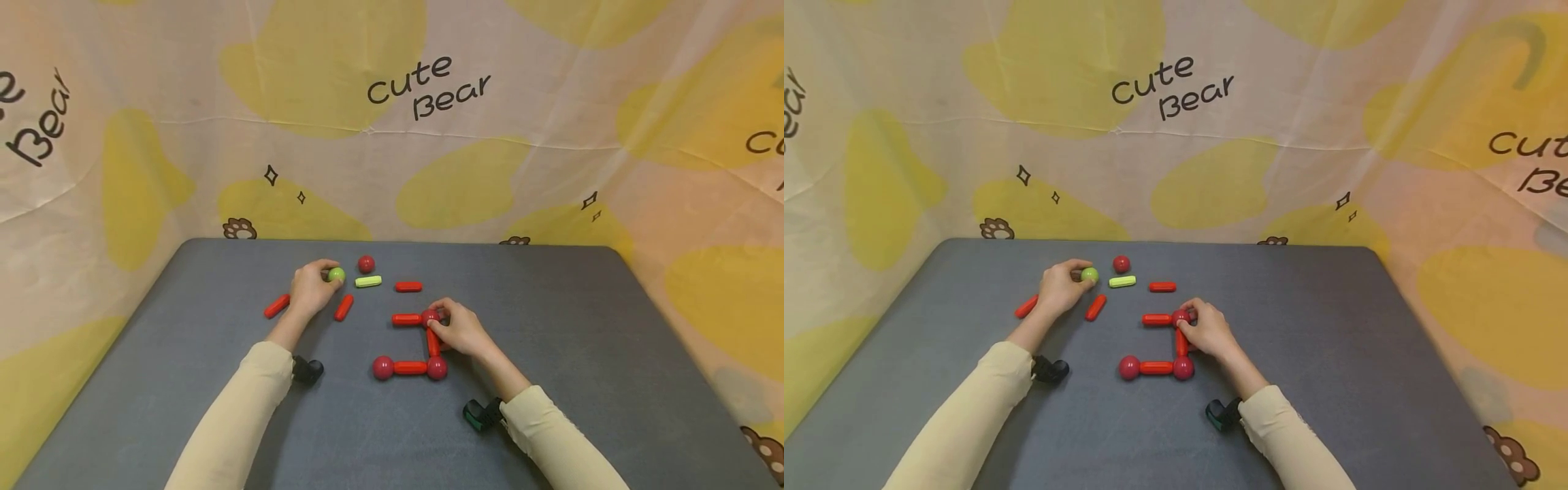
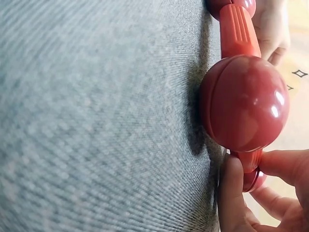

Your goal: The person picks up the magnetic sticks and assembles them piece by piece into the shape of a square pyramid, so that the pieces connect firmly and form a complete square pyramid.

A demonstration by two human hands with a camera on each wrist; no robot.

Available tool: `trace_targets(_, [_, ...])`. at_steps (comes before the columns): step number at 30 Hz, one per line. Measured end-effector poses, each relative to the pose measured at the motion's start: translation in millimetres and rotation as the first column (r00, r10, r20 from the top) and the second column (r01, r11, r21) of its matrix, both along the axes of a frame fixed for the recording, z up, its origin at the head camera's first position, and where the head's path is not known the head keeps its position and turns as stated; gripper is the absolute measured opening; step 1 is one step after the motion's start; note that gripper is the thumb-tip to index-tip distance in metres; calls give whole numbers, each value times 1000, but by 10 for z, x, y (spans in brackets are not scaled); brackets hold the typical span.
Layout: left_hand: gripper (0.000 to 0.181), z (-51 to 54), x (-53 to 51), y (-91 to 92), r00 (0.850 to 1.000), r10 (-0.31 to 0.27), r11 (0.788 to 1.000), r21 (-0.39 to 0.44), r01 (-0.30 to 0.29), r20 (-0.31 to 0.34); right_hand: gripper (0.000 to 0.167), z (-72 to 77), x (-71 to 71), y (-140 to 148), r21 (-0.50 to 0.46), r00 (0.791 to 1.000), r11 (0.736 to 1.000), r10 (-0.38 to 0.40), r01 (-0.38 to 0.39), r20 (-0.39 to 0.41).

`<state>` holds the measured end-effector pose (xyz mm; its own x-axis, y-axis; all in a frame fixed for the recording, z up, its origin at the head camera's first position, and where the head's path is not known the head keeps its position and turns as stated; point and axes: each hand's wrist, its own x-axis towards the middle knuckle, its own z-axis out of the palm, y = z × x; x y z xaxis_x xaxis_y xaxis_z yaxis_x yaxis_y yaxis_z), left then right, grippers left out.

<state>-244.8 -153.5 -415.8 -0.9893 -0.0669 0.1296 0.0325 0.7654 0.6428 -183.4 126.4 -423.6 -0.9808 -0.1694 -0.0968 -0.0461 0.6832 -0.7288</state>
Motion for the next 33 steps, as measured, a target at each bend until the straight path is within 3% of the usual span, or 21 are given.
trace_targets(7, [34,97,125,114,995,-96,992,78,98,-30,26,-12,1,7,-39,1000,999,0,1,27])
trace_targets(12, [33,88,197,183,987,-153,983,99,156,-41,25,-12,2,6,-44,1000,999,2,0,28])
trace_targets(23, [33,10,339,321,958,-269,960,49,275,-96,26,-1,-6,1,-13,1000,1000,-3,3,18])
trace_targets(33, [31,-56,463,462,928,-370,929,0,370,-43,28,-2,-3,-7,12,1000,1000,0,0,7])
